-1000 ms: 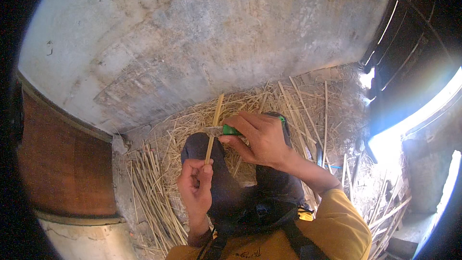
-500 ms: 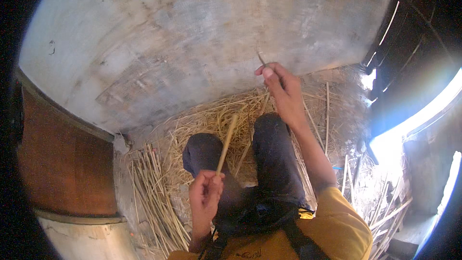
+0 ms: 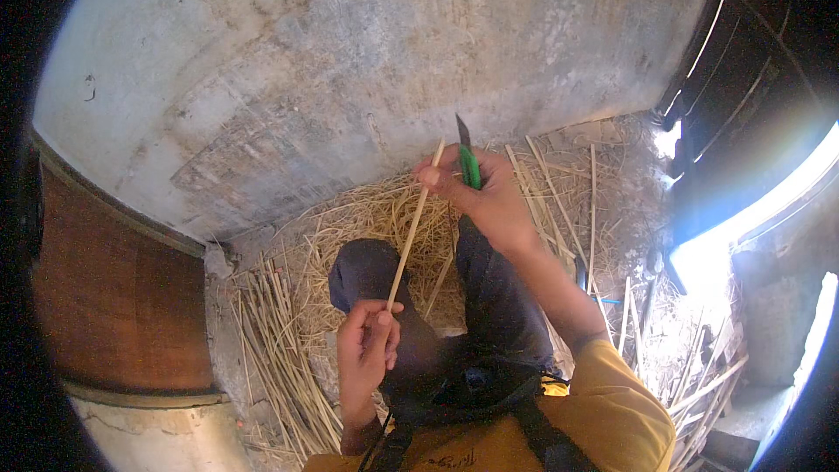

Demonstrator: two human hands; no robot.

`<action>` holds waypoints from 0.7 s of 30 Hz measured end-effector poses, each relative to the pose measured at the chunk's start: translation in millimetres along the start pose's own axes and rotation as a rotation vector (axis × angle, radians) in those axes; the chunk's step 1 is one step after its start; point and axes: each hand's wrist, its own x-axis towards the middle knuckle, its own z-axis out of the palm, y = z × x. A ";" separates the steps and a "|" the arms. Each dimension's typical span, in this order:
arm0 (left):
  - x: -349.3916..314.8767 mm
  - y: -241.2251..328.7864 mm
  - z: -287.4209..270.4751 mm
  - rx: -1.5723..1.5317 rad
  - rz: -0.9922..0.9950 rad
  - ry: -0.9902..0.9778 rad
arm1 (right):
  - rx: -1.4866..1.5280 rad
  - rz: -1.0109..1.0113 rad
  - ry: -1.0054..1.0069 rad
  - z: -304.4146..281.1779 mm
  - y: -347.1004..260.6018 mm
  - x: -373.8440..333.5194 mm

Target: The person whittles and shapes bamboo strips using a small utility knife, shaving off thin layers of wood and then joining two pieces together by hand.

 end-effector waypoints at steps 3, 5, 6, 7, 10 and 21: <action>-0.9 -8.8 -4.2 0.057 0.058 0.002 | -0.006 -0.018 -0.002 1.0 -6.1 -2.5; 0.0 -10.2 -5.5 0.056 0.114 0.000 | -0.113 -0.040 -0.039 5.5 -11.6 -9.7; 1.4 -8.3 -5.7 -0.018 0.067 0.000 | -0.113 -0.038 -0.042 7.7 -6.7 -14.4; 3.7 -4.9 -4.5 -0.093 0.023 -0.008 | -0.112 -0.099 -0.081 8.5 -0.6 -21.6; 6.1 3.4 -0.2 -0.123 0.010 0.021 | -0.228 -0.207 -0.128 15.1 10.1 -40.0; 3.5 12.6 4.1 -0.388 -0.123 -0.077 | -0.782 -0.691 -0.277 26.5 11.0 -57.6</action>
